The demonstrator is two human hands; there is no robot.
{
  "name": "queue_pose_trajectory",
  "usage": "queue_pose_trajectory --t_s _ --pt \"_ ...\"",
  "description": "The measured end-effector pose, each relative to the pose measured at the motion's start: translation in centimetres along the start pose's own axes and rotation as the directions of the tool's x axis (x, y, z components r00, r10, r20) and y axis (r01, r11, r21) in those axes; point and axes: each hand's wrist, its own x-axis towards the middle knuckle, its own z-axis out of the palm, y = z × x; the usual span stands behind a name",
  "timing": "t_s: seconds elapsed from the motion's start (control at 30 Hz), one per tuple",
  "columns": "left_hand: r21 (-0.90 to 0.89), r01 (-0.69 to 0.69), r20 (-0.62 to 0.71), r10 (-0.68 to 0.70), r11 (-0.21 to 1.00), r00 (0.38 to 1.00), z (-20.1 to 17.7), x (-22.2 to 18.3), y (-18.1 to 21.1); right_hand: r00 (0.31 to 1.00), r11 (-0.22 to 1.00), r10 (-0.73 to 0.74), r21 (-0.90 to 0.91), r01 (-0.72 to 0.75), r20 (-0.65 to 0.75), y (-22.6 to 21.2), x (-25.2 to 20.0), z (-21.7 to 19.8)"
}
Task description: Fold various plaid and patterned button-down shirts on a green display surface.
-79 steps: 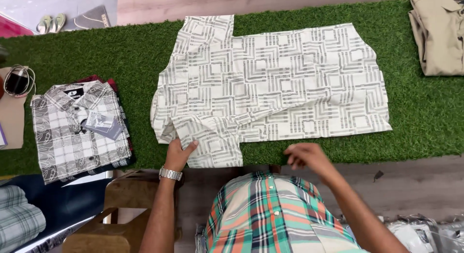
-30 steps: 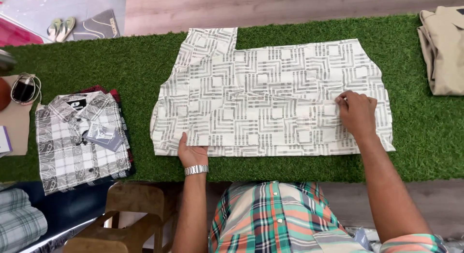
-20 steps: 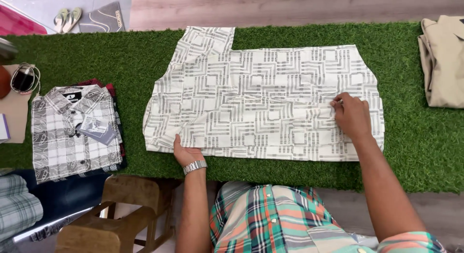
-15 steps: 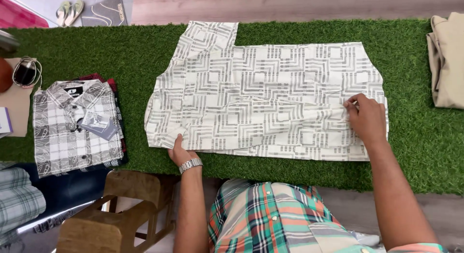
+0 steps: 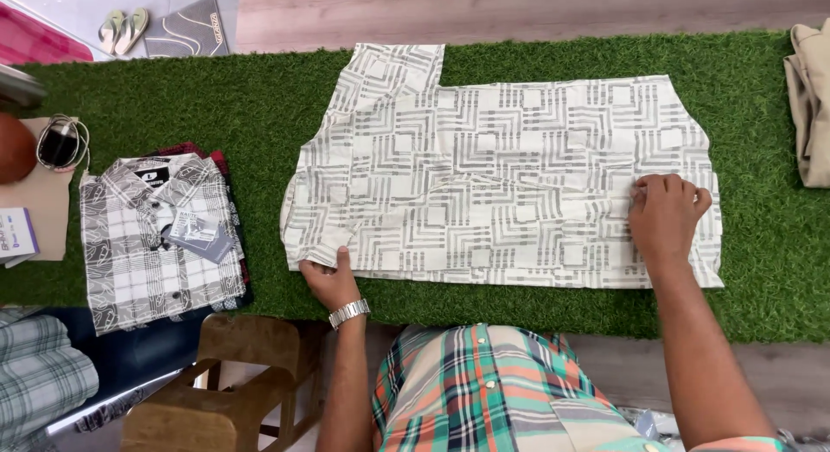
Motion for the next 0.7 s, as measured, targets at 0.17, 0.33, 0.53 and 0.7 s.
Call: queue_pose_trajectory --t_s 0.17,0.33,0.53,0.7 --pt "0.074 -0.024 -0.006 0.025 0.997 1.000 -0.7 -0.6 2.7 0.985 0.959 -0.162 0.228 0.169 -0.050 -7.3 -3.3 1.0" --pt "0.106 -0.106 0.024 0.104 0.989 0.994 -0.7 1.2 1.0 0.913 0.877 -0.397 0.332 0.347 0.095 -17.1 -6.2 1.2" --pt "0.377 -0.268 -0.008 0.293 0.887 0.956 -0.2 0.2 4.1 0.853 0.828 -0.511 0.327 0.456 0.104 -21.5 -6.5 0.9" --pt "0.452 -0.847 0.635 0.566 0.281 0.527 1.7 -0.6 3.8 0.845 0.836 -0.523 0.255 0.485 0.107 -23.4 -5.7 1.9"
